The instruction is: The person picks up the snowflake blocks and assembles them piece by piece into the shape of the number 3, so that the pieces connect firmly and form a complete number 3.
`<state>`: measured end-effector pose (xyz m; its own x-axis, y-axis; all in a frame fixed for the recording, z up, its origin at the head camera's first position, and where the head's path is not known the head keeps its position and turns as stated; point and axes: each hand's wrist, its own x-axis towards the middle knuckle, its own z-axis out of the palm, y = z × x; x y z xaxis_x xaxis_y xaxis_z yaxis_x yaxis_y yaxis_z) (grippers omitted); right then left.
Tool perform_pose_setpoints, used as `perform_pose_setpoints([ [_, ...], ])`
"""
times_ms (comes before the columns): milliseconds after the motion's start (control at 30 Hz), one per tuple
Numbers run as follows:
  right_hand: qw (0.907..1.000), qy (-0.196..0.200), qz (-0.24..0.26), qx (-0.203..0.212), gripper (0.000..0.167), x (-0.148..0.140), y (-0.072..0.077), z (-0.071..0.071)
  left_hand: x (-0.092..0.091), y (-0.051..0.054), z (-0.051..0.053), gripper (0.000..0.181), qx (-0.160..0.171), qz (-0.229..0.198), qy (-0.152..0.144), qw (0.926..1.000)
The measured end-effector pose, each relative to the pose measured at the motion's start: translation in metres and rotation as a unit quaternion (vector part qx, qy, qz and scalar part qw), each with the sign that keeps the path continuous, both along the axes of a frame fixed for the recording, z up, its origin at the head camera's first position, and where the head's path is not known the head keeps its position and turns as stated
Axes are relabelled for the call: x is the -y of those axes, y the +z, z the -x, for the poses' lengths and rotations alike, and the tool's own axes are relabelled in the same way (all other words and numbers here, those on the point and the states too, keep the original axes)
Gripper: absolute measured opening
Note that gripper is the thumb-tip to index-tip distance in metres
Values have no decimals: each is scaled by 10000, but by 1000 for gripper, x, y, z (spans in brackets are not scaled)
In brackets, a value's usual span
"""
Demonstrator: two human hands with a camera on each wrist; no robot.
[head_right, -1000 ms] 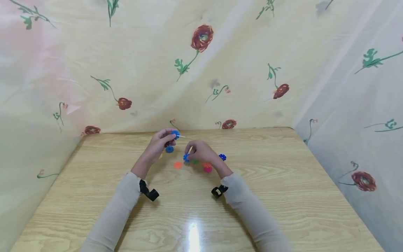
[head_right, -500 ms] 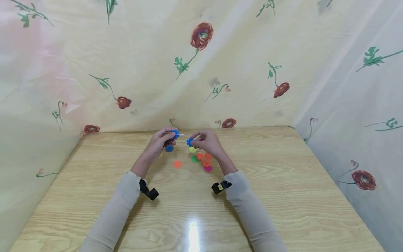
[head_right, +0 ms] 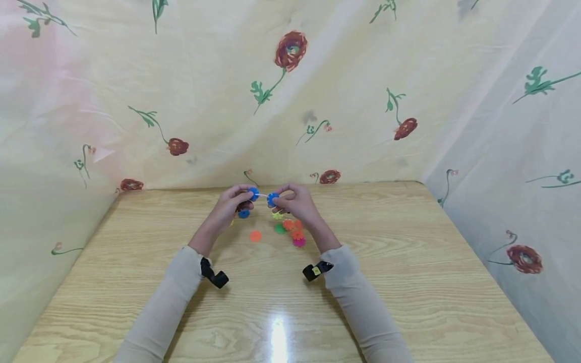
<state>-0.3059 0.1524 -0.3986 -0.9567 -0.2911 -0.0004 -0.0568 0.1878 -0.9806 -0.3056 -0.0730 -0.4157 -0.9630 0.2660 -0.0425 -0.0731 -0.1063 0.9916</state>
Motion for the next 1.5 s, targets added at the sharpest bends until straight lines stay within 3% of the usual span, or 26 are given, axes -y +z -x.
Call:
perform_pose_setpoints([
  [400, 9998, 136, 8, -119, 19, -1, 2, -2, 0, 0, 0, 37, -59, 31, -59, 10000],
  [900, 9993, 187, -261, -187, 22, -6, 5, 0, -1, -2, -1, 36, -96, 159, -504, 9986],
  [1100, 9990, 250, -325, -198, 21, -8, 8, -2, -2, -2, -2, 24, -188, -30, -754, 9970],
  [1267, 9979, 402, -408, -298, 19, -9, 9, -1, -3, -2, -2, 14, -216, -272, -768, 9964],
  [1500, 9960, 518, -472, -556, 17, -10, 11, -2, -4, 0, -2, 10, -320, -244, -798, 9960],
])
